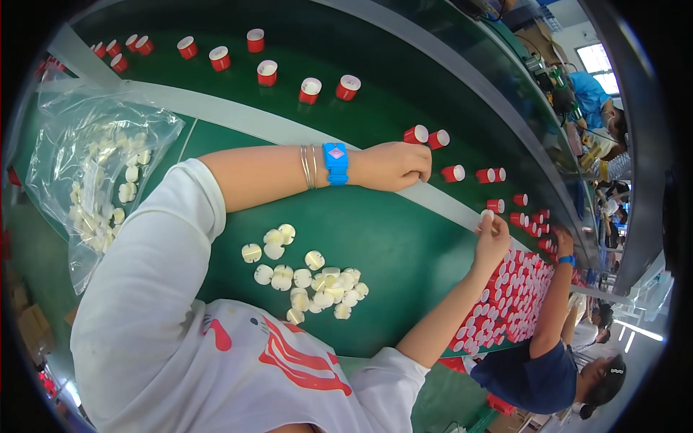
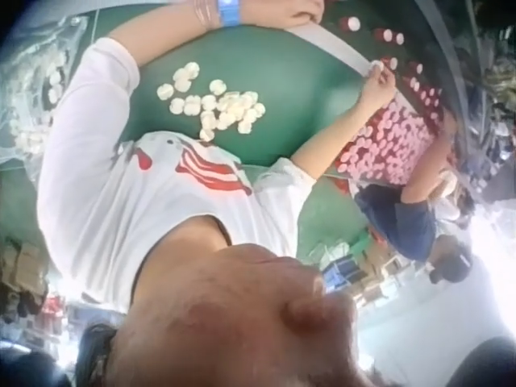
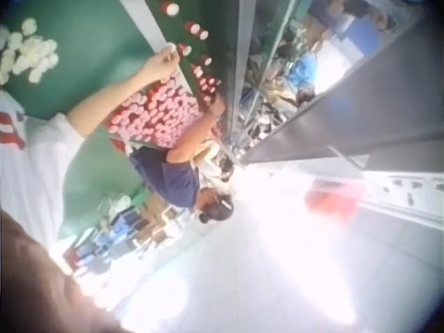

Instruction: The person assembles small white plastic parts into red cylindrical cases by hand on a production line.

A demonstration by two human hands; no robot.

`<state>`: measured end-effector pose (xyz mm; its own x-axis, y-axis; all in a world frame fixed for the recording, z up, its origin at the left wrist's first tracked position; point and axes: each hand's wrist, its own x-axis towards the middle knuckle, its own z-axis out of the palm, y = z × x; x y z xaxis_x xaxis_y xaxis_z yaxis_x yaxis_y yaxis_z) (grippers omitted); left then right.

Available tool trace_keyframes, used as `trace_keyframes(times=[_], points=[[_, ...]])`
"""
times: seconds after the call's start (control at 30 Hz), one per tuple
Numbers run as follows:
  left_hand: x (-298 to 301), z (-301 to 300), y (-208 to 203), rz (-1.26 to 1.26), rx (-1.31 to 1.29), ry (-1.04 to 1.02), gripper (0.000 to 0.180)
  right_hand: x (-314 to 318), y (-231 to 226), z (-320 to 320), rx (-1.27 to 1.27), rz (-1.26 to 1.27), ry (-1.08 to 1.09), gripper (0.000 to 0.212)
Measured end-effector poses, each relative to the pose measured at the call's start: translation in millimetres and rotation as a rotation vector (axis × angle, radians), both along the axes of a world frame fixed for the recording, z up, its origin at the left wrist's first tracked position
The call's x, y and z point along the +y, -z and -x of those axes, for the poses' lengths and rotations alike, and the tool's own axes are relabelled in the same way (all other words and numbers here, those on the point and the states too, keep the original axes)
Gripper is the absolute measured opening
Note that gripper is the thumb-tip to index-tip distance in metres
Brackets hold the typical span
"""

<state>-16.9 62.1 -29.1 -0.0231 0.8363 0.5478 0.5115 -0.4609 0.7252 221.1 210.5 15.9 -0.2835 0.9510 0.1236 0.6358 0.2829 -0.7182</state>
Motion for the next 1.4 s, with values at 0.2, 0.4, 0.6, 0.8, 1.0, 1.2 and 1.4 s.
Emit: trace_keyframes(times=[0.2, 0.4, 0.6, 0.8, 1.0, 1.2, 1.4], points=[[-1, -1, 1, -0.003, -0.003, -0.006, 0.012, 33, 28, 9, -0.178, -0.504, -0.009, 0.021], [-2, -1, -1, -0.009, -0.03, 0.002, 0.012, 43, 26, 21, -0.253, -0.449, -0.016, 0.018], [-3, -2, -3, 0.021, -0.049, 0.011, 0.012, 44, 9, 9, -0.064, -0.258, -0.289, 0.015], [-3, -4, -5, 0.019, -0.036, 0.02, 0.012, 28, 10, 17, 0.218, -0.054, -0.336, 0.016], [-3, -6, -5, 0.032, -0.037, 0.012, 0.012, 20, 29, 30, -0.009, 0.069, -0.267, 0.022], [-2, -4, -3, 0.032, -0.027, 0.013, 0.013, 4, 9, 12, -0.064, 0.095, -0.135, 0.025], [-2, -6, -7, 0.021, -0.033, 0.024, 0.013, 17, -1, -11, 0.112, 0.098, -0.068, 0.017]])
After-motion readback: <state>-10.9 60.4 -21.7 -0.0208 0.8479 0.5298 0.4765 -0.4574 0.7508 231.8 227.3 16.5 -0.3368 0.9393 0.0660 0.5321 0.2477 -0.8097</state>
